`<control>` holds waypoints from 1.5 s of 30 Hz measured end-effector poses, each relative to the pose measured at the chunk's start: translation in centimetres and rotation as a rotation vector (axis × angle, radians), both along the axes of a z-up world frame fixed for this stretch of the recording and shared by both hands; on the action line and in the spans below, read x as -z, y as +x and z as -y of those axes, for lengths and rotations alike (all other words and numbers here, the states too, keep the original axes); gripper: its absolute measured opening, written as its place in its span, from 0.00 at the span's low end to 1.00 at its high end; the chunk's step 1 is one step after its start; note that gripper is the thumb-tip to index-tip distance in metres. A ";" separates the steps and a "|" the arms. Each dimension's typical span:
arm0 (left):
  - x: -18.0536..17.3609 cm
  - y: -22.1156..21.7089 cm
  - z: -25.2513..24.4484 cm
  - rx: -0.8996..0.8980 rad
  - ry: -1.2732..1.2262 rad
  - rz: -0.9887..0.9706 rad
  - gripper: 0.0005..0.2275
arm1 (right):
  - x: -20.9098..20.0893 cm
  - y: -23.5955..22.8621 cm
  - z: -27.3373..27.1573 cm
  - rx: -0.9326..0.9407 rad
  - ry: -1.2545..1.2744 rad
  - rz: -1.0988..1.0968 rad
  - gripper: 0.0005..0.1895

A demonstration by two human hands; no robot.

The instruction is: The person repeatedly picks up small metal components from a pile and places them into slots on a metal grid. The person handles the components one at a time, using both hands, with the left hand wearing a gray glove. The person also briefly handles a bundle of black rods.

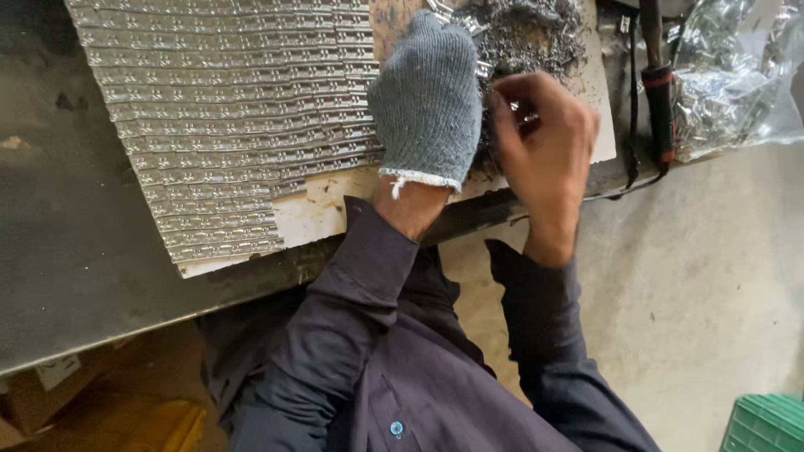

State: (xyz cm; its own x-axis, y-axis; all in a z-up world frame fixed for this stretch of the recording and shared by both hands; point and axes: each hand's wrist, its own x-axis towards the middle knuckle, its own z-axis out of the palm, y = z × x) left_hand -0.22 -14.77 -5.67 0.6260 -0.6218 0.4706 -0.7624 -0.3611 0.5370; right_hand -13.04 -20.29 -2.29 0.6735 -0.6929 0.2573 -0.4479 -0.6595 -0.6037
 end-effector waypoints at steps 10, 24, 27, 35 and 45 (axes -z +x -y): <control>-7.2 -1.3 -15.6 0.280 0.069 -0.229 0.15 | 0.0 -1.6 -6.9 -0.183 0.429 0.326 0.12; -4.5 1.1 -20.0 0.106 0.286 -0.127 0.06 | -0.5 2.3 -10.2 -0.427 -0.108 -0.028 0.13; -4.0 1.2 -19.6 0.052 0.323 -0.131 0.04 | -0.1 2.9 -10.8 -0.394 -0.083 -0.047 0.13; -3.4 1.1 -19.1 -0.019 0.207 -0.120 0.10 | 0.8 4.4 -11.8 -0.295 -0.033 0.031 0.15; -5.4 0.1 -16.3 0.055 0.141 -0.088 0.13 | -0.5 2.9 -6.3 -0.103 -0.021 0.145 0.15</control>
State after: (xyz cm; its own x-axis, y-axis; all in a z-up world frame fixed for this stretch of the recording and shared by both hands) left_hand -0.07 1.58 -0.28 0.6240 -0.7126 0.3207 -0.7354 -0.3966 0.5495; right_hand -10.14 -13.96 -1.75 0.6959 -0.6154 0.3701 -0.2865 -0.7104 -0.6428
